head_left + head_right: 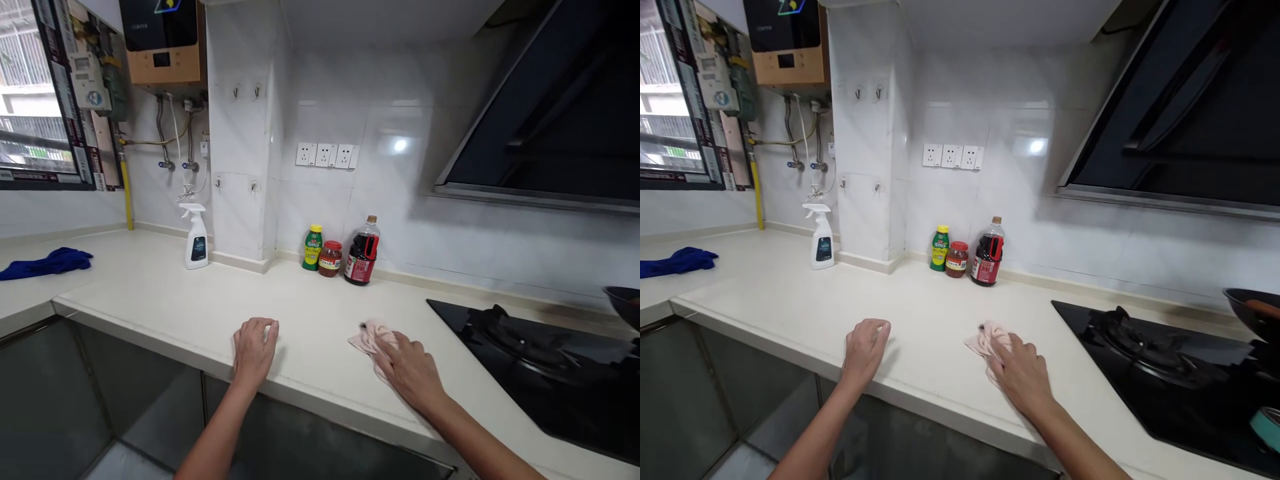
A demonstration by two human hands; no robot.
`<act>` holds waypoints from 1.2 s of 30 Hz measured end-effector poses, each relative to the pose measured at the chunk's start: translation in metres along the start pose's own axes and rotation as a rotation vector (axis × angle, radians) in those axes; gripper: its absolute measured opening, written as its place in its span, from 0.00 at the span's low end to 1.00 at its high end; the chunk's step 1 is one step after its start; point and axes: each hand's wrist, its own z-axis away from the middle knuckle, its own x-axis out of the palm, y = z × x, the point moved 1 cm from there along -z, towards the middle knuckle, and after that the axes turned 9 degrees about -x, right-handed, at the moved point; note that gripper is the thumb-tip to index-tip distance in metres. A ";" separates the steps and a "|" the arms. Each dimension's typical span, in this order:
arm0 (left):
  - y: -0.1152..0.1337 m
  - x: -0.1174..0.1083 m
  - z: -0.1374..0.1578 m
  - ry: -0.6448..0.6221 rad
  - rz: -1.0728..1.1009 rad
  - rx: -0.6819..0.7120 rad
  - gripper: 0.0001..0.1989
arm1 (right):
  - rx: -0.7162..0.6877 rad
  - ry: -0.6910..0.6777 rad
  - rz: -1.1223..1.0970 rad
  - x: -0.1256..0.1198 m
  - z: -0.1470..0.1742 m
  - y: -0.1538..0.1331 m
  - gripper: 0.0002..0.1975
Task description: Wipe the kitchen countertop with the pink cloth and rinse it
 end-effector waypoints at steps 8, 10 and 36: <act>0.002 -0.002 0.001 -0.046 -0.044 -0.036 0.18 | -0.312 0.074 -0.275 -0.054 -0.025 -0.151 0.20; -0.001 -0.003 -0.001 -0.042 -0.028 -0.049 0.18 | -0.393 0.116 -0.339 -0.063 -0.019 -0.181 0.19; 0.001 0.005 -0.001 -0.066 -0.066 -0.034 0.14 | 0.146 0.127 0.390 0.006 0.188 0.070 0.19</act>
